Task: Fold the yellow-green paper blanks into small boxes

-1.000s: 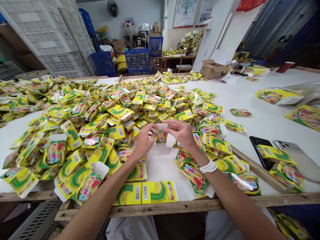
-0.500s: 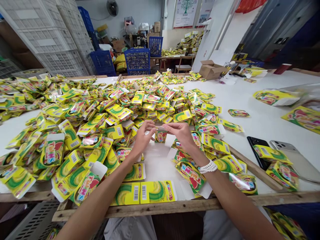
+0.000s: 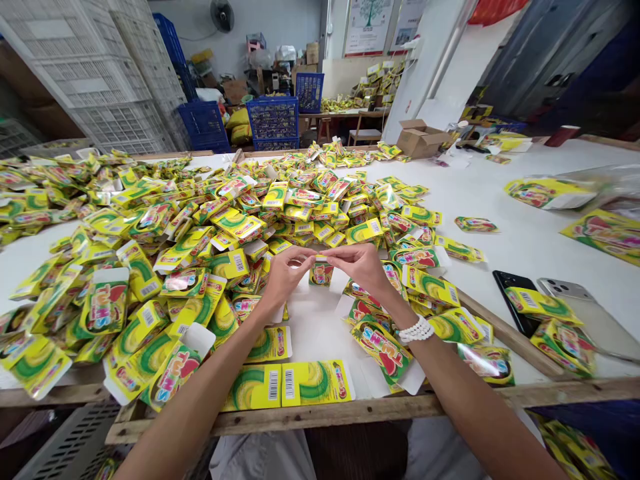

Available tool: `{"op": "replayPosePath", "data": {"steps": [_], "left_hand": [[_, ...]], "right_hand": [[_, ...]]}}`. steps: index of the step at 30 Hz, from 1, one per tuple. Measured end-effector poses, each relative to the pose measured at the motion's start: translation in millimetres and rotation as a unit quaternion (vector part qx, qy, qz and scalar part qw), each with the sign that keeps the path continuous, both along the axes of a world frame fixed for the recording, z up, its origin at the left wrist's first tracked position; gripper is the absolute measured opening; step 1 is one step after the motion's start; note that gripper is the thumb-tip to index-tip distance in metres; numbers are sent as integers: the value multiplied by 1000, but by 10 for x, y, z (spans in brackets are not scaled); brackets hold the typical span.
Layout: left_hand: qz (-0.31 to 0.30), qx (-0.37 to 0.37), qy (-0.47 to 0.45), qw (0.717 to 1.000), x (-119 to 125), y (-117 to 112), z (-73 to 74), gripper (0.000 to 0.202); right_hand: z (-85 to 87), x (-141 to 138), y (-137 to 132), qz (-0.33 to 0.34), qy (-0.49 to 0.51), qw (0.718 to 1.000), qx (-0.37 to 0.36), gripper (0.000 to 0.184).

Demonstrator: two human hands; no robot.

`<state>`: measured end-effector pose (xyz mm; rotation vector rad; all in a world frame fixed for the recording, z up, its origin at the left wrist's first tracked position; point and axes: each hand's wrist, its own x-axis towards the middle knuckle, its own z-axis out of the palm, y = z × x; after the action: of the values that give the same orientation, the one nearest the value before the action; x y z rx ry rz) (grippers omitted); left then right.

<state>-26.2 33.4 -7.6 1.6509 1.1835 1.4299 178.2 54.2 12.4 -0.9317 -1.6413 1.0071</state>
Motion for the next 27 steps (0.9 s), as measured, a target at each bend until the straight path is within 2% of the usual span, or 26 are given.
{"op": "replayPosePath", "data": {"steps": [6,12,19,27], "left_hand": [[-77,-2,-14,997,-102,47,42,26],[-119,-5,-22,993,-146,77,34,26],[-110,101,73,986,-203,91,59,15],[-101,142,142,974,-223,80,93,15]], "right_hand": [[42,105,30,70,-39,997,12,24],[74,143,23,53,-98,991,69,18],[40,136,34,59,-124,983,120,20],[107,216,39,128,-122,984,31,24]]}}
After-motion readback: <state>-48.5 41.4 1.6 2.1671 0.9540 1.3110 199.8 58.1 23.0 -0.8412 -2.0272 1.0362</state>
